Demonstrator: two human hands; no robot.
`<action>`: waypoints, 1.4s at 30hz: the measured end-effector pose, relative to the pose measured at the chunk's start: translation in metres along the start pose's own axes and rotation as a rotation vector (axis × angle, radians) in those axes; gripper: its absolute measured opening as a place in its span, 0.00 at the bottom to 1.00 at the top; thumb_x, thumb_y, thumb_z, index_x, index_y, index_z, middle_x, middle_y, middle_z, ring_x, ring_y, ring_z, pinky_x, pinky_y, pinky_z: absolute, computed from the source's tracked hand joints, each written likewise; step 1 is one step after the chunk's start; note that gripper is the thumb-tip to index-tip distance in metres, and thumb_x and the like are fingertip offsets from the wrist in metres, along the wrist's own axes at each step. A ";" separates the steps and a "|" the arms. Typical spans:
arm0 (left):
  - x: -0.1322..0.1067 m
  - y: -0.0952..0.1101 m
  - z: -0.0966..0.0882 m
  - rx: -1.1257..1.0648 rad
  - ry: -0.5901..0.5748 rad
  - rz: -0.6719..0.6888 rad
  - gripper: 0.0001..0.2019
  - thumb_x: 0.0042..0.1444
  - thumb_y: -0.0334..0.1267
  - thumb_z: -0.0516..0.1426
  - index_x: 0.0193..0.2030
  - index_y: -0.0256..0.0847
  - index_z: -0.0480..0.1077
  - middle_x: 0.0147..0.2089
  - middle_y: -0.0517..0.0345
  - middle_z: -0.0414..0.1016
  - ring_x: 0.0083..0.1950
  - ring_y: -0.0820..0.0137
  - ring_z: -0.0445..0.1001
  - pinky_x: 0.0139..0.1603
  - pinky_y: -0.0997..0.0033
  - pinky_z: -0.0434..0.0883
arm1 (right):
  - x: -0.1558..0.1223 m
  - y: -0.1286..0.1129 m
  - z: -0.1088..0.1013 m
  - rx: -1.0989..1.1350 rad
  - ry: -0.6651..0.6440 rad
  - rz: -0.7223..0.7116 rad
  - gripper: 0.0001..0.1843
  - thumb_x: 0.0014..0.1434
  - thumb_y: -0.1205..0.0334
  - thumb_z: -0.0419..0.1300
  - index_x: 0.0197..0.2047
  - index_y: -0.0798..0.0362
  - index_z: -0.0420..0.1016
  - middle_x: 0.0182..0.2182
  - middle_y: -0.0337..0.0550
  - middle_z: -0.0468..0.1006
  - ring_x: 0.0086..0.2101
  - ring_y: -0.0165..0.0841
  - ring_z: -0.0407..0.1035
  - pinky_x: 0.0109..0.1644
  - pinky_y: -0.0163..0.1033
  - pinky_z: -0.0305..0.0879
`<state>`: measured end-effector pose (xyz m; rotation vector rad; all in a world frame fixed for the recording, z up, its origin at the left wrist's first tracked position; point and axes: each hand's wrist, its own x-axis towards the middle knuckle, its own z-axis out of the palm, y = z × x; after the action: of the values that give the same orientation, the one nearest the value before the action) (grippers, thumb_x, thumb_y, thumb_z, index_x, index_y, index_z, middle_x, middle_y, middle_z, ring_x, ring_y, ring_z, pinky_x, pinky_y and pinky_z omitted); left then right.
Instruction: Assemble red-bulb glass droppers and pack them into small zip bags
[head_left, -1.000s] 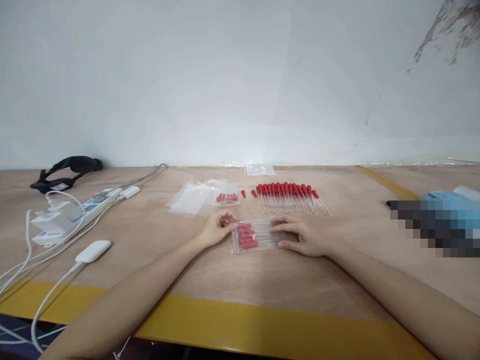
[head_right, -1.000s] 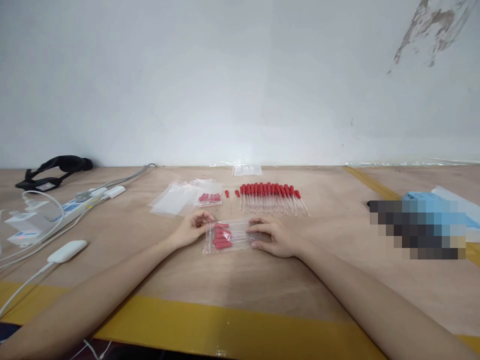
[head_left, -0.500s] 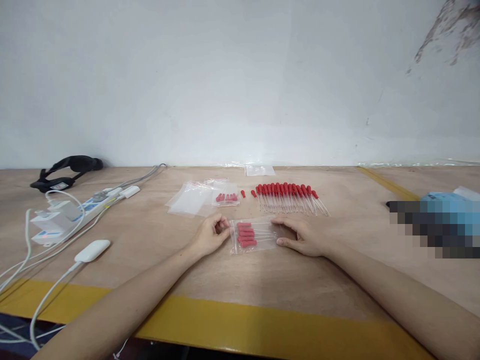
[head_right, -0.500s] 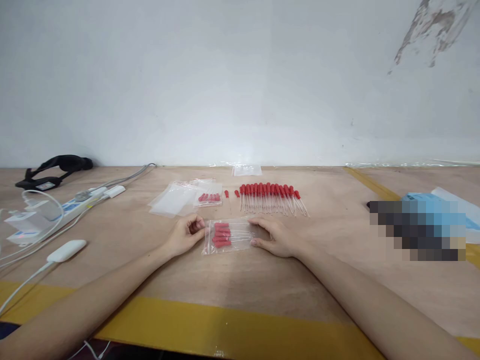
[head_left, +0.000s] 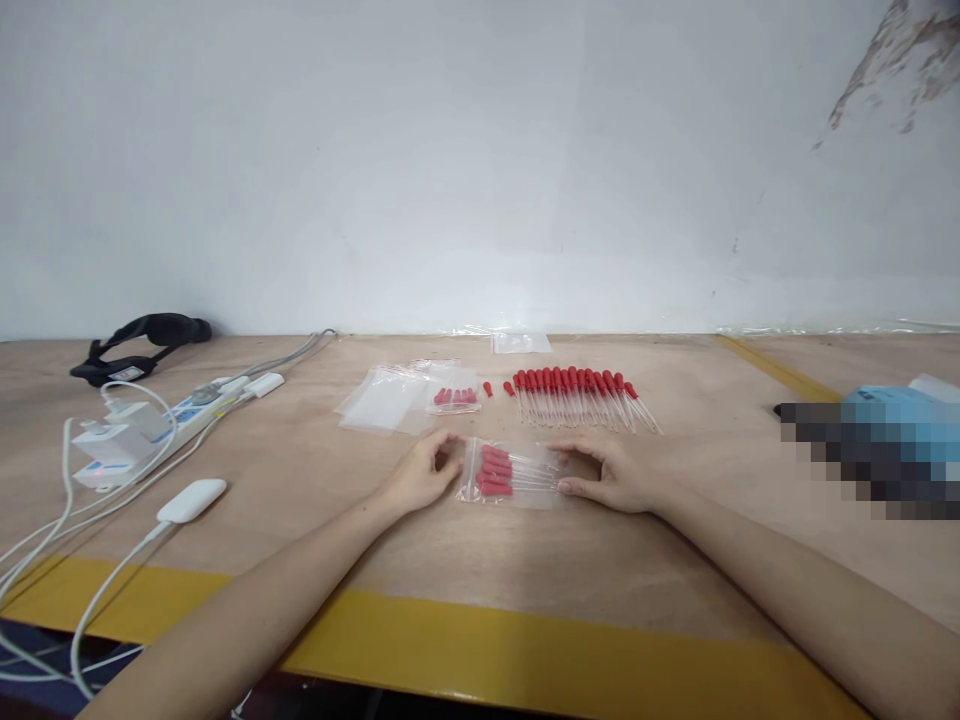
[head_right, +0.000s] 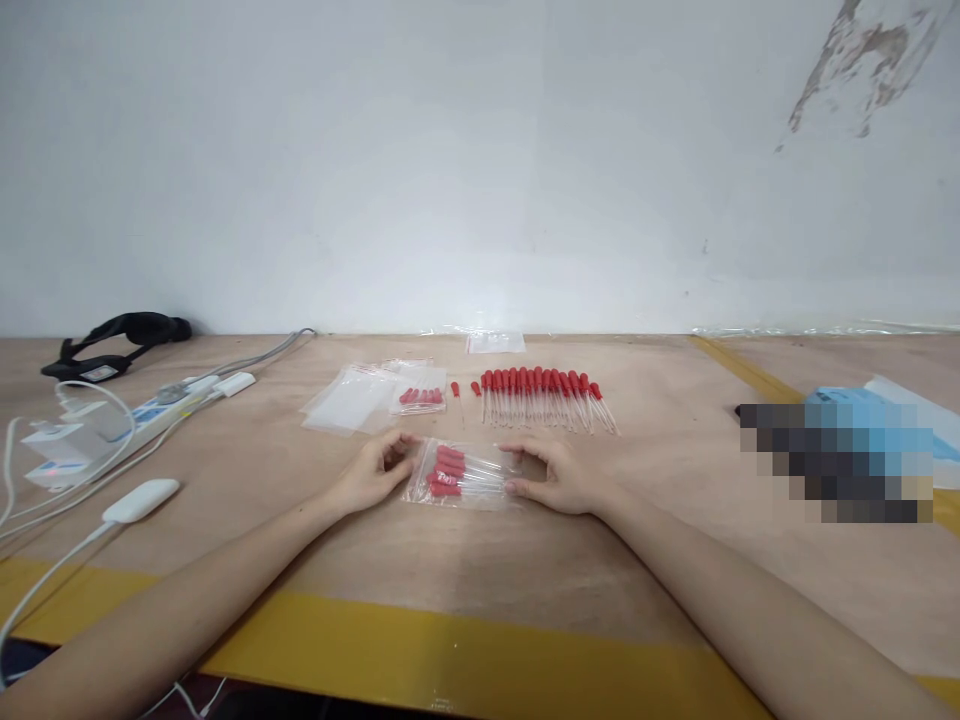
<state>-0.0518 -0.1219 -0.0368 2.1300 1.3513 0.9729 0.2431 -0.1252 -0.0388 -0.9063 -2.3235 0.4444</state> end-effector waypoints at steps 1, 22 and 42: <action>0.002 0.000 0.000 -0.034 0.025 -0.036 0.11 0.51 0.39 0.53 0.40 0.39 0.68 0.34 0.57 0.69 0.33 0.71 0.67 0.35 0.72 0.64 | 0.000 0.000 0.000 -0.019 0.008 -0.014 0.23 0.51 0.50 0.58 0.50 0.50 0.67 0.41 0.46 0.70 0.43 0.37 0.64 0.48 0.46 0.60; 0.007 0.023 -0.046 -0.432 -0.196 -0.183 0.29 0.51 0.40 0.56 0.58 0.43 0.48 0.24 0.65 0.67 0.19 0.79 0.64 0.19 0.81 0.59 | -0.003 0.002 0.005 -0.177 -0.048 -0.056 0.25 0.54 0.48 0.54 0.53 0.48 0.65 0.52 0.49 0.62 0.51 0.41 0.58 0.53 0.49 0.56; 0.086 -0.032 -0.035 -0.088 0.351 -0.507 0.16 0.45 0.33 0.58 0.43 0.36 0.69 0.35 0.50 0.74 0.36 0.64 0.74 0.39 0.67 0.70 | -0.003 -0.001 0.004 -0.186 -0.082 -0.029 0.24 0.54 0.47 0.53 0.52 0.48 0.66 0.53 0.49 0.61 0.52 0.40 0.57 0.54 0.48 0.56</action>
<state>-0.0733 -0.0305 -0.0070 1.4754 1.8534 1.1855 0.2417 -0.1288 -0.0428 -0.9555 -2.4815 0.2609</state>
